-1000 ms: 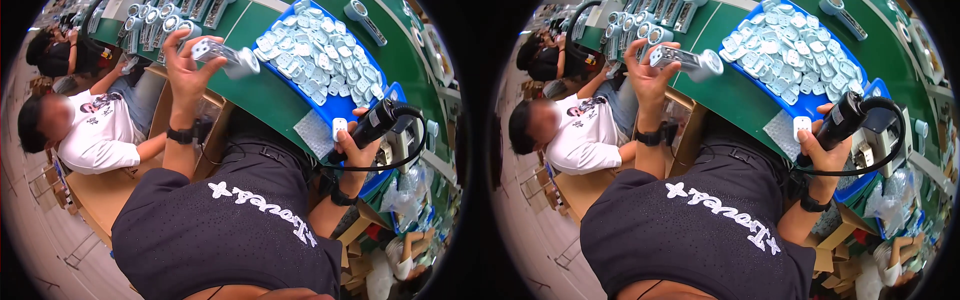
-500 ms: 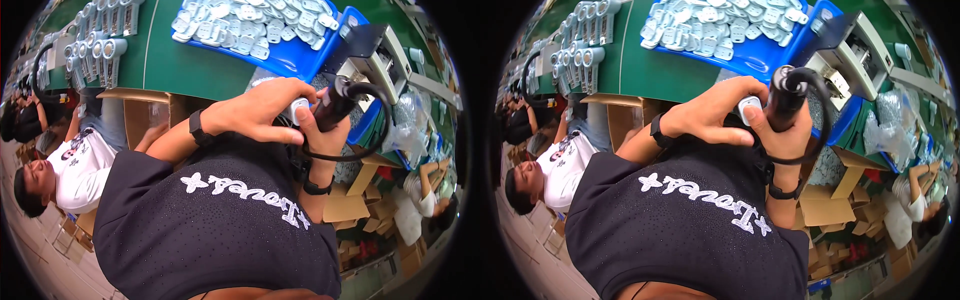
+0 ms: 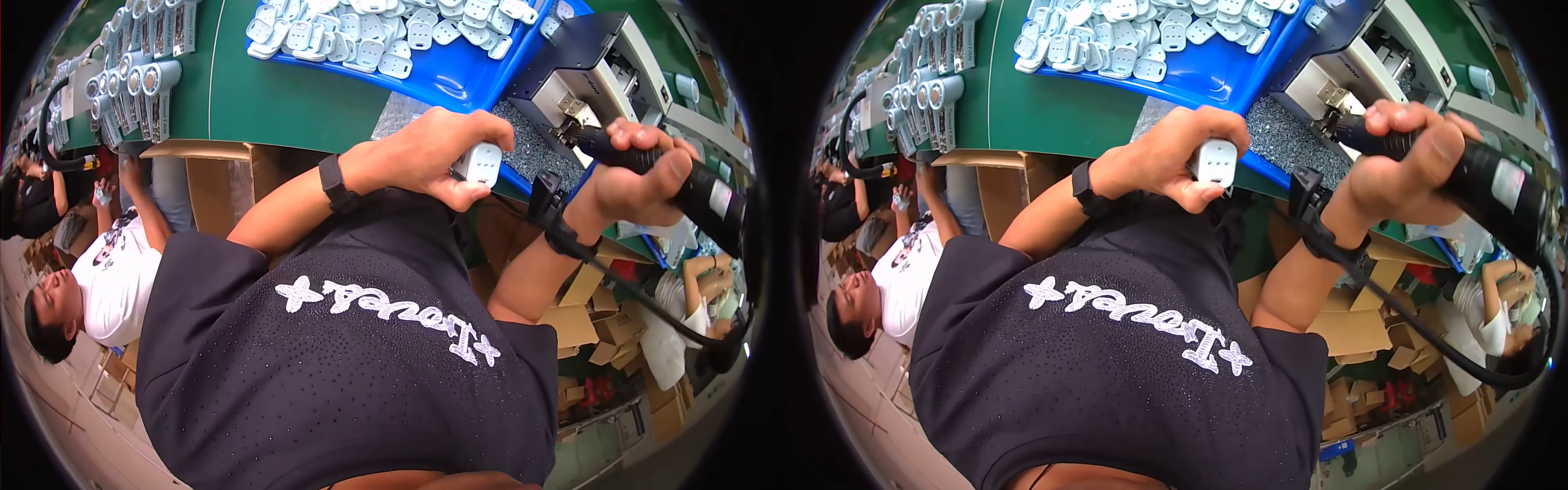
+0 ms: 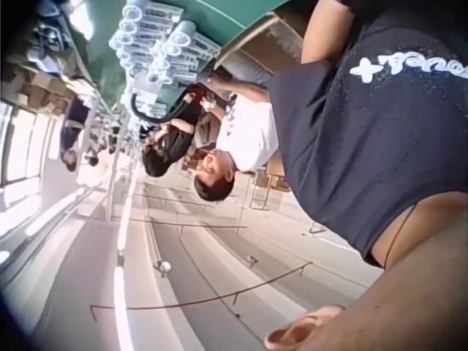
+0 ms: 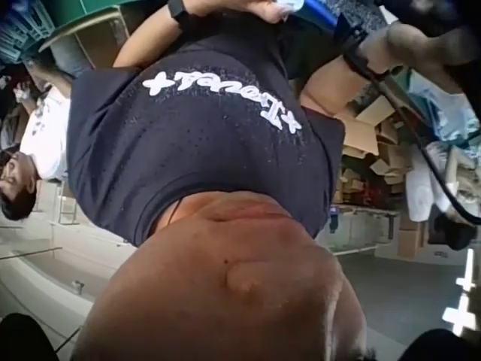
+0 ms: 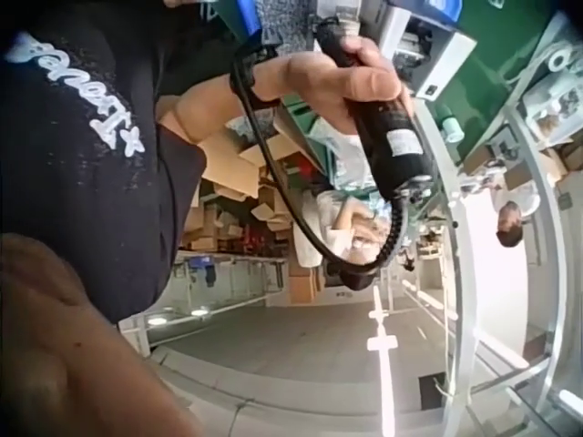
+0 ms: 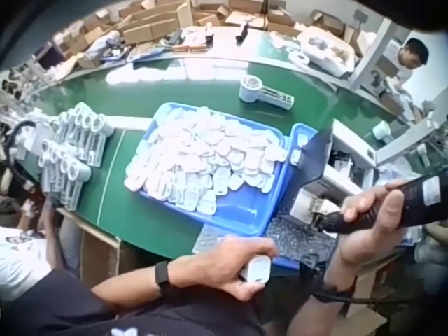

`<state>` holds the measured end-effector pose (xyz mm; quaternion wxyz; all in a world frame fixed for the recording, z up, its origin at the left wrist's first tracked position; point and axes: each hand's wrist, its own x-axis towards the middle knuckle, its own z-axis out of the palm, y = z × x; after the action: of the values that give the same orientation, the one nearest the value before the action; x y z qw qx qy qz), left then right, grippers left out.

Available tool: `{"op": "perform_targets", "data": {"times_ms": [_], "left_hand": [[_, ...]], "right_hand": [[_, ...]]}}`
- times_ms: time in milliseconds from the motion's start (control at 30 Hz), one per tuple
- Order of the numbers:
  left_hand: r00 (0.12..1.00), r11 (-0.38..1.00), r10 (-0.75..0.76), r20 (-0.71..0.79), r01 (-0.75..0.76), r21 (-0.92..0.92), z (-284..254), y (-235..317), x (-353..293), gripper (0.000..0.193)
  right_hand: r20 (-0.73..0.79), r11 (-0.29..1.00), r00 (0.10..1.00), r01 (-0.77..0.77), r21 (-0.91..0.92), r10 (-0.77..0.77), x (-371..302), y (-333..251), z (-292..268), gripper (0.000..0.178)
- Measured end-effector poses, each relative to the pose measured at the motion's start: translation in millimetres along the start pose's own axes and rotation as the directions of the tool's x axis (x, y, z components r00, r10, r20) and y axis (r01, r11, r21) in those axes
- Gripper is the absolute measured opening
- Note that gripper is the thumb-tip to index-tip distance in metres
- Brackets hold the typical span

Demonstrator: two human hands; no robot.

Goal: The person picks up a white plastic component from a blue tray and uses a power screwdriver to fasten a screw into it. They then set the assembled piece onto the green table surface and repeat the process.

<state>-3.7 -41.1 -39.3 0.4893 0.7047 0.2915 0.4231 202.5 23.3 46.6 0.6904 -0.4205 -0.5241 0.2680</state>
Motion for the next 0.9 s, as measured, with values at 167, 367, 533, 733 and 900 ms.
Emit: {"op": "perform_targets", "data": {"times_ms": [167, 367, 533, 733, 900], "left_hand": [[0.994, 0.992, 0.101, -0.051, -0.096, 0.078, -1, -4, 4, 0.049], [0.99, 0.984, 0.142, -0.023, -0.138, 0.109, 1, 0, 3, 0.048], [0.993, 0.986, 0.12, -0.008, -0.118, 0.114, -2, 5, 2, 0.046], [0.991, 0.989, 0.131, -0.031, -0.129, 0.066, 2, 0, -3, 0.047], [0.992, 0.991, 0.125, -0.013, -0.125, 0.049, 1, 2, -2, 0.045]], "right_hand": [[0.084, 0.966, 0.974, -0.222, 0.136, 0.212, -18, -28, -7, 0.048], [0.112, 0.959, 0.994, -0.033, 0.281, 0.001, -2, -33, -8, 0.044], [-0.017, 0.981, 1.0, 0.013, -0.194, -0.017, -2, -10, 15, 0.047], [0.256, 0.895, 0.964, -0.176, 0.411, 0.073, -29, -53, -5, 0.061], [0.292, 0.879, 0.956, -0.152, 0.452, 0.016, -42, -104, 9, 0.068]]}}
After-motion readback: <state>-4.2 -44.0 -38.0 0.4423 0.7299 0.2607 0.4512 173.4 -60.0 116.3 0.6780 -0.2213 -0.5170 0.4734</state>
